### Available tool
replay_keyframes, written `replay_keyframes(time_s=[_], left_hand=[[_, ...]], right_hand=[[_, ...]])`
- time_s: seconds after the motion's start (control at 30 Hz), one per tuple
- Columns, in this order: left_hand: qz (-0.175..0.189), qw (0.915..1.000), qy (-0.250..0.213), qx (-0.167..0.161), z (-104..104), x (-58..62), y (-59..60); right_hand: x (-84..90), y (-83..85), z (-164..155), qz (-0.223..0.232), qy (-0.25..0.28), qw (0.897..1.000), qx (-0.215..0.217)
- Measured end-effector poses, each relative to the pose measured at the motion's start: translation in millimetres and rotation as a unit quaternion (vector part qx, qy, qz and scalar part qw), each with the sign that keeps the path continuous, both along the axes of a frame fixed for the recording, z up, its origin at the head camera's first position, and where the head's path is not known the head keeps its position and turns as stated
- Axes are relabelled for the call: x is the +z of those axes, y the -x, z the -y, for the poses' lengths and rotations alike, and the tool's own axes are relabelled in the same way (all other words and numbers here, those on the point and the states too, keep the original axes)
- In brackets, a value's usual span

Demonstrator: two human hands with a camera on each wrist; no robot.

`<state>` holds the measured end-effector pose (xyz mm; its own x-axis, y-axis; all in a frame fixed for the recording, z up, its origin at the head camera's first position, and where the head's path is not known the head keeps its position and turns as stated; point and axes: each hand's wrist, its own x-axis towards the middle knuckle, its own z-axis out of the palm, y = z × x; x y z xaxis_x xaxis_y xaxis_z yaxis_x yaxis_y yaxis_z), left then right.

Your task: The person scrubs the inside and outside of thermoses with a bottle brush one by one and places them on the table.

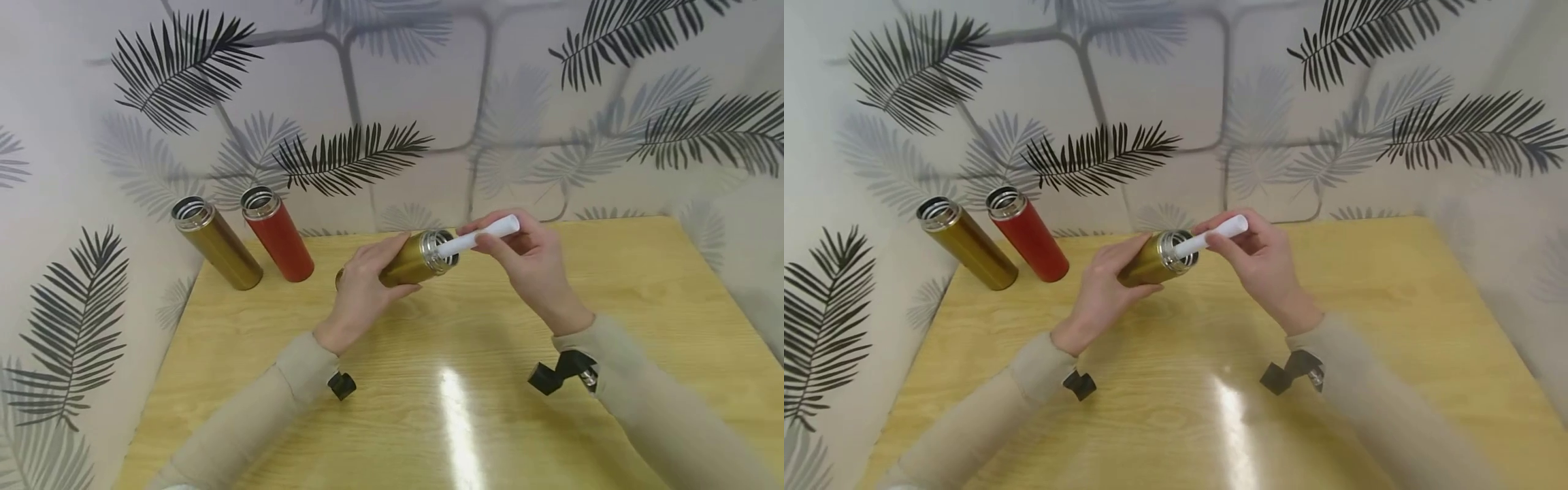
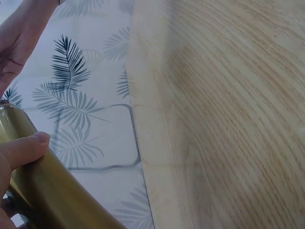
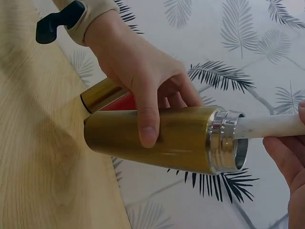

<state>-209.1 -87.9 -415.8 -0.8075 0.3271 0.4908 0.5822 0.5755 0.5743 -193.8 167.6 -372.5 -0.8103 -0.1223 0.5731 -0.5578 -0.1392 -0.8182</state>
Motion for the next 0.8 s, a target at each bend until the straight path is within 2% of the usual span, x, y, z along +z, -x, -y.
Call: replay_keyframes(time_s=[0.13,0.23,0.43,0.6,0.8], left_hand=[[0.001,0.9999,0.002,-0.011,-3,1.5,-0.1],[-0.002,0.9999,0.005,-0.010,-2,1.8,-1.5],[0.017,0.9997,0.015,0.000,4,2.0,-2.0],[0.031,0.9994,0.005,0.011,12,2.4,-0.1],[0.027,0.9996,0.012,0.006,14,5.5,1.1]], right_hand=[[-3.0,0.9,7,-0.008,-0.019,1.000,-0.008],[-4.1,1.4,6,0.001,-0.008,1.000,-0.004],[2.4,0.5,-9,0.018,0.065,0.998,0.006],[12.5,4.5,-21,-0.002,0.140,0.990,0.031],[18.0,5.5,-26,-0.008,0.158,0.987,0.022]])
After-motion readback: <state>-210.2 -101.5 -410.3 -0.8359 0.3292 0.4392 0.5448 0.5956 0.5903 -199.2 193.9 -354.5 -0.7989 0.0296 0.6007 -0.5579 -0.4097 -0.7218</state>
